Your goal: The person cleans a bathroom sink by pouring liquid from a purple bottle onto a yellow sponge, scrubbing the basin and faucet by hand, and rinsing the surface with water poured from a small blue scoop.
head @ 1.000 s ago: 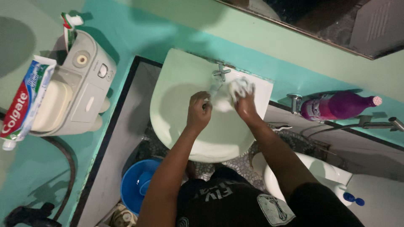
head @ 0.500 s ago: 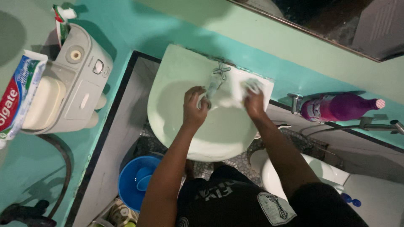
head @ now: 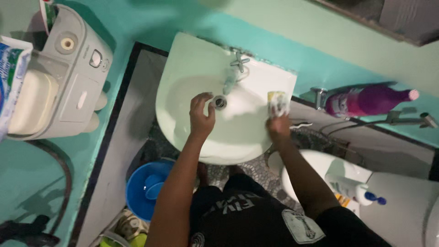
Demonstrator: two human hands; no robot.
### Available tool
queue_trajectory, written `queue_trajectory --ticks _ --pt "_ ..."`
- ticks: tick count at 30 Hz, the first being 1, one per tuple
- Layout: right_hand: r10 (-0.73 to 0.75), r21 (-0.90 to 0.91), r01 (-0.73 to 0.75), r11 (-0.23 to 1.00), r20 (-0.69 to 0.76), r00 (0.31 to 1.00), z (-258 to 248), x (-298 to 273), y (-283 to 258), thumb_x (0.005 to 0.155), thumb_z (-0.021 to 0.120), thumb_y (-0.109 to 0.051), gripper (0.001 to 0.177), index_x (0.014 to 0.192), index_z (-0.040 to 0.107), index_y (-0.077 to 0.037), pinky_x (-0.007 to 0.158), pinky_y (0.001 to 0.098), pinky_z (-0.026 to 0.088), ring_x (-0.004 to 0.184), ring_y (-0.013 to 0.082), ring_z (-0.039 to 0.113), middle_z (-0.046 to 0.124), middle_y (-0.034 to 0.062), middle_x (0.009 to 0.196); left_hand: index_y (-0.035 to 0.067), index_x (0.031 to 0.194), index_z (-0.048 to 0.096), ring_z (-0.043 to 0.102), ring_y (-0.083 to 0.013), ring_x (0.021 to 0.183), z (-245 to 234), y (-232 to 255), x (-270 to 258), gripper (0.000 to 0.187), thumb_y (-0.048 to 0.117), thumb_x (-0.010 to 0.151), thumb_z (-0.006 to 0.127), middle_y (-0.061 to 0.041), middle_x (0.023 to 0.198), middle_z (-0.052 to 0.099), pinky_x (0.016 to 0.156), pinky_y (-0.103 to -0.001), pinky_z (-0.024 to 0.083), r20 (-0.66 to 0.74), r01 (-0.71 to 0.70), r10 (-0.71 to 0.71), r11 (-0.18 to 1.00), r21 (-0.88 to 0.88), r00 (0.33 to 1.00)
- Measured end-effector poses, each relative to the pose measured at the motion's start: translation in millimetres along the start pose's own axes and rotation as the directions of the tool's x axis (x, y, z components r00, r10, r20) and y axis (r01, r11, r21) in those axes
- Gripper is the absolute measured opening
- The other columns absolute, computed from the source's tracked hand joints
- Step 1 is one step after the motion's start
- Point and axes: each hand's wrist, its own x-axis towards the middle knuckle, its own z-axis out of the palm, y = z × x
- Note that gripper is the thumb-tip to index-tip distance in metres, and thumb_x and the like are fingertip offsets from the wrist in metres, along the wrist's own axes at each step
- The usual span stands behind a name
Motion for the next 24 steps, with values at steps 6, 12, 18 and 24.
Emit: queue_trajectory --ticks 6,12,18,24 --pt "-0.199 0.169 0.110 0.979 0.724 0.660 -18 -24 -160 0.096 0.057 -0.032 0.036 0.099 0.072 0.001 0.085 0.0532 0.051 0.093 0.0364 0.067 0.073 0.0194 0.092 0.002 0.117 0.068 0.062 -0.0355 0.121 -30 -29 -23 0.023 0.000 0.094 0.063 -0.016 0.124 0.067 0.104 -0.045 0.051 0.026 0.016 -0.017 0.999 0.031 1.000" --pt "-0.047 0.043 0.018 0.999 0.871 0.489 14 3 -98 0.097 0.050 -0.026 0.033 0.112 0.071 -0.007 0.085 0.0515 0.053 0.087 0.0336 0.071 0.073 0.0190 0.095 0.003 0.116 0.068 0.059 -0.0354 0.123 -50 -40 -34 0.022 0.001 0.095 0.063 -0.016 0.123 0.066 0.106 -0.046 0.050 0.089 0.005 -0.008 0.999 0.034 0.996" --pt "-0.206 0.202 0.101 0.974 0.609 0.766 88 -40 -152 0.091 0.057 -0.026 0.046 0.129 0.065 -0.002 0.081 0.0528 0.054 0.084 0.0366 0.069 0.072 0.0229 0.108 0.003 0.121 0.067 0.054 -0.0375 0.131 -101 -71 -27 0.021 0.003 0.102 0.061 -0.016 0.128 0.063 0.112 -0.051 0.046 0.090 -0.060 0.045 0.983 0.173 0.995" --pt "-0.243 0.650 -0.015 0.760 0.305 0.921 161 19 -277 0.099 0.065 -0.023 0.032 0.122 0.055 -0.003 0.084 0.0478 0.052 0.091 0.0421 0.066 0.068 0.0285 0.112 0.005 0.125 0.064 0.047 -0.0389 0.138 -118 -83 -27 0.024 0.010 0.102 0.059 -0.016 0.137 0.058 0.116 -0.056 0.040 0.129 -0.063 0.027 0.958 0.281 0.991"
